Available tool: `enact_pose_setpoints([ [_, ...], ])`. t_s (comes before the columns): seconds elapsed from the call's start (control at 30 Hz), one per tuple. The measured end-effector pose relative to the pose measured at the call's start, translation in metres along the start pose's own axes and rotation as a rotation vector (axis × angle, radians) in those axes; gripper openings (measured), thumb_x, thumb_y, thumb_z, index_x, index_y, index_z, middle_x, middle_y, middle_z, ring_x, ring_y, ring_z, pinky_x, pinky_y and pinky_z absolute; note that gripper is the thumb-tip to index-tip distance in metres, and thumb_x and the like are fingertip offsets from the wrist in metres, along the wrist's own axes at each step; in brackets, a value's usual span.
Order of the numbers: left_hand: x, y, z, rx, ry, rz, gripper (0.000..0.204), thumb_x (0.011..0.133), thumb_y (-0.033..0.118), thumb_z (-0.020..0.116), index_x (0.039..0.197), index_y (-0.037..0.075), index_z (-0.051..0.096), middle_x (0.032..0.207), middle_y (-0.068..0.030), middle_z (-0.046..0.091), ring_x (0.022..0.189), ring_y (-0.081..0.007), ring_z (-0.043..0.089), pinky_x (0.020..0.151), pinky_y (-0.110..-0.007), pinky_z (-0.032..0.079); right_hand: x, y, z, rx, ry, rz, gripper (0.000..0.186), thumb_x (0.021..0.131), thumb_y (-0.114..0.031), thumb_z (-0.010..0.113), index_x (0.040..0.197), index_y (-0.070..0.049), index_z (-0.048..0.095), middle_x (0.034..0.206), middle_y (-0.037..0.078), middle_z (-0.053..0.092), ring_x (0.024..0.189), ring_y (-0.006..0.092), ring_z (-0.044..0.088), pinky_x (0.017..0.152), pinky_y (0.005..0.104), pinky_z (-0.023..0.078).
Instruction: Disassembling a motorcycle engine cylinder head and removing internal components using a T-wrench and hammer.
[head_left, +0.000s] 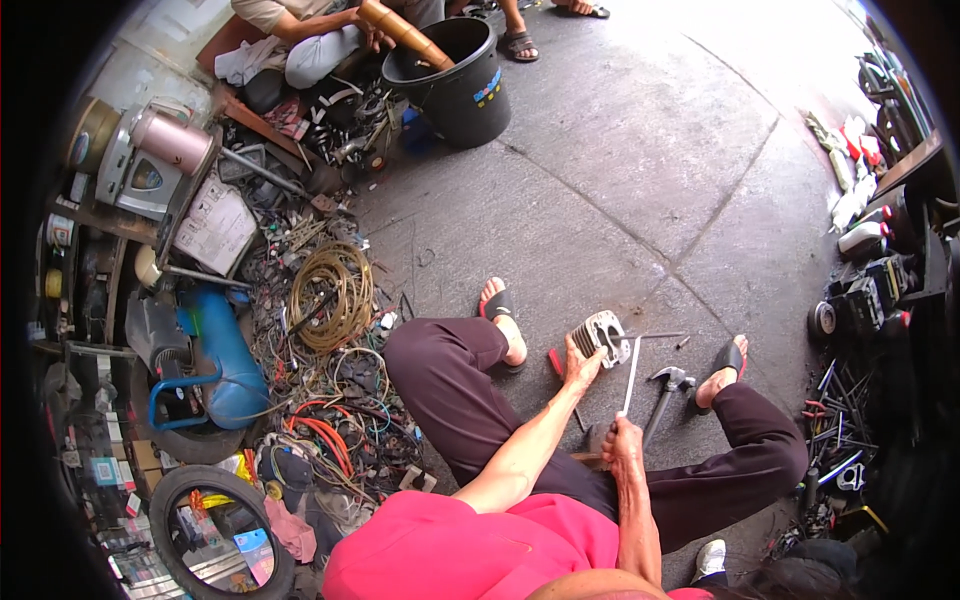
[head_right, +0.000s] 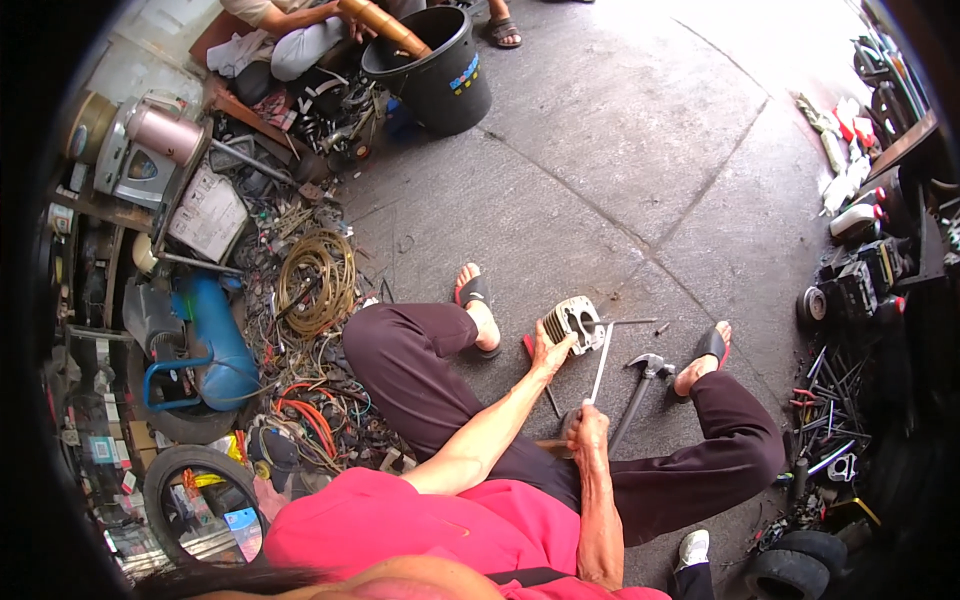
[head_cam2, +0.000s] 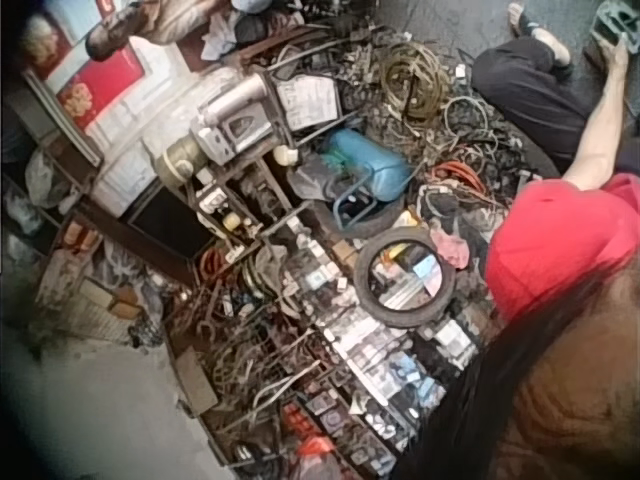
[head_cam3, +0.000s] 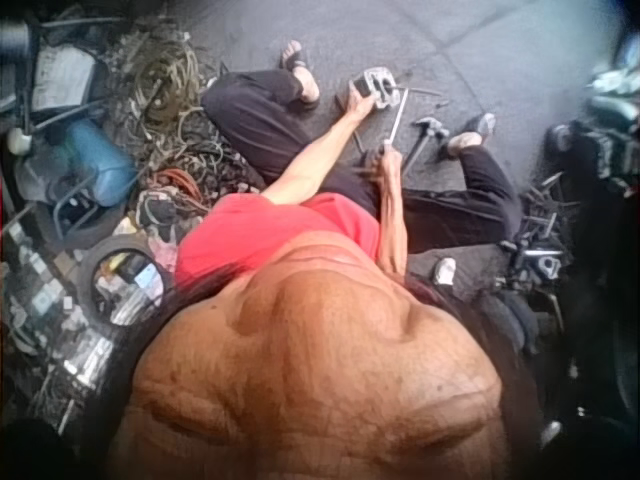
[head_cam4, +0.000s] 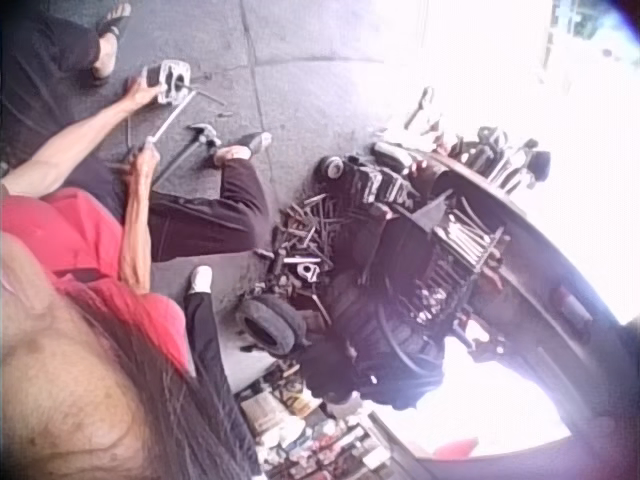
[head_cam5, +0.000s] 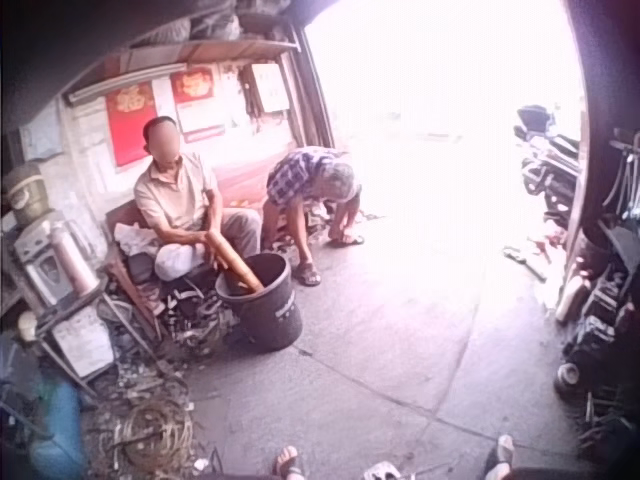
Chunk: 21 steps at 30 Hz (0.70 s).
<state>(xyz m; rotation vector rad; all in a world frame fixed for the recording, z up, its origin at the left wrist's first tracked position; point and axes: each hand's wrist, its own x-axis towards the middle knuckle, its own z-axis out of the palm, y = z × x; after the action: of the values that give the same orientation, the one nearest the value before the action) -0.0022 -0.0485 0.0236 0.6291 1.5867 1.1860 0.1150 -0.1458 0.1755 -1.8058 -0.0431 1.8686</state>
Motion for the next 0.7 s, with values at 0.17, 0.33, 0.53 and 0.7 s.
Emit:
enact_pose_setpoints([
  [0.17,0.009,-0.027,-0.001,-0.009,-0.064,-0.075,0.099,0.070,0.030,0.079,0.140,-0.005,0.019,0.133,-0.0233,0.045,0.122,-0.0320,0.046,0.101,-0.036,0.039,-0.007,-0.002,-0.007,0.015,0.078,-0.266,0.036,0.096,-0.039,0.044,0.071,-0.014,0.039,0.051,-0.005,0.028,0.036,0.0070,0.024,0.033,0.0243,0.018],
  [0.33,0.010,-0.038,0.006,0.079,0.075,0.046,0.072,0.075,0.007,0.075,0.131,0.001,0.029,0.119,-0.0108,0.055,0.108,-0.0204,0.055,0.090,-0.031,0.048,0.000,0.001,-0.008,0.023,-0.104,0.101,0.035,0.098,-0.037,0.040,0.072,-0.014,0.037,0.051,-0.006,0.022,0.037,0.0068,0.019,0.033,0.0245,0.015],
  [0.53,0.012,-0.033,-0.002,0.147,-0.035,-0.030,0.082,0.072,0.032,0.077,0.131,0.000,0.031,0.123,-0.0219,0.052,0.112,-0.0318,0.053,0.094,-0.038,0.044,-0.010,-0.008,-0.011,0.151,0.034,-0.139,0.036,0.097,-0.039,0.043,0.073,-0.013,0.038,0.050,-0.006,0.024,0.036,0.0067,0.021,0.032,0.0245,0.015],
  [0.7,0.003,-0.016,0.000,0.140,-0.029,-0.013,0.085,0.072,0.031,0.076,0.135,0.002,0.027,0.123,-0.0209,0.052,0.112,-0.0323,0.054,0.093,-0.038,0.045,-0.011,-0.002,-0.005,0.190,0.154,-0.415,0.039,0.097,-0.042,0.044,0.071,-0.014,0.036,0.051,-0.005,0.026,0.035,0.0068,0.022,0.030,0.0236,0.017],
])
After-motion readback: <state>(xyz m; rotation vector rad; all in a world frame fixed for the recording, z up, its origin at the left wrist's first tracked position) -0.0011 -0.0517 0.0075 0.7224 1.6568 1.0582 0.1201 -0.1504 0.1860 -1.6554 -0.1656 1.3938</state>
